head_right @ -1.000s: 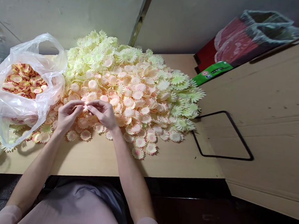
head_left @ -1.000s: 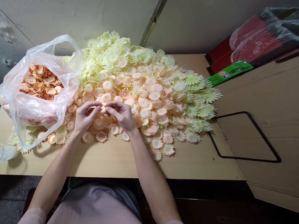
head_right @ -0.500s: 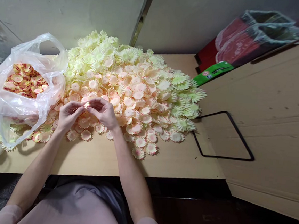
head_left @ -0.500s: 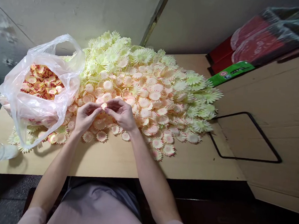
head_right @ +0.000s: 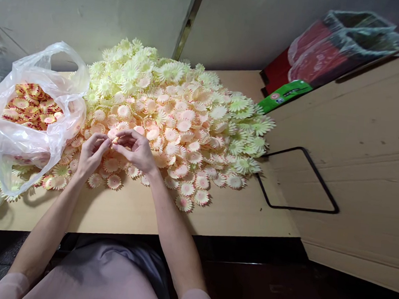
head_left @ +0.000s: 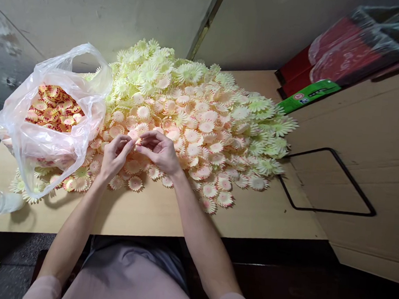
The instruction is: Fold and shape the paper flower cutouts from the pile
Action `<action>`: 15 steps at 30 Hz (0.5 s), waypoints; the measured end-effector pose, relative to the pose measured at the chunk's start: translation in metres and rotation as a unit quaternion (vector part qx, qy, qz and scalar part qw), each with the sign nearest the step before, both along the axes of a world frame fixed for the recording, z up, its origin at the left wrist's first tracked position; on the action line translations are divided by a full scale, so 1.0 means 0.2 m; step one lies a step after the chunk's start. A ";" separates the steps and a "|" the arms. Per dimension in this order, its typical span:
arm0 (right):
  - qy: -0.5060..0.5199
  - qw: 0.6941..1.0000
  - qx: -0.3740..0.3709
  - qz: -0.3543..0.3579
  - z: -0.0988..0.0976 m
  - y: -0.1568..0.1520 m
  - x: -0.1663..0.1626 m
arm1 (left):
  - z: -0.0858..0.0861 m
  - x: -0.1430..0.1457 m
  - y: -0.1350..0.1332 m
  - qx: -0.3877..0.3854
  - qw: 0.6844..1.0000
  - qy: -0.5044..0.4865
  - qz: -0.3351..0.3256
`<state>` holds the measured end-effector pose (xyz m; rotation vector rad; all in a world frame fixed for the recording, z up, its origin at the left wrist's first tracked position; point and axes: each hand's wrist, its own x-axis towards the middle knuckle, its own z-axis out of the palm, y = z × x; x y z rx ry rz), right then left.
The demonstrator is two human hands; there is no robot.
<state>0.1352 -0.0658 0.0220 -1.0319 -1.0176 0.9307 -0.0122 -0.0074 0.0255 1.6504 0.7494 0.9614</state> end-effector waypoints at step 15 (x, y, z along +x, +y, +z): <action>0.025 1.000 0.004 -0.016 0.01 0.00 0.01 | 0.01 -0.02 0.04 0.053 0.995 -0.066 0.062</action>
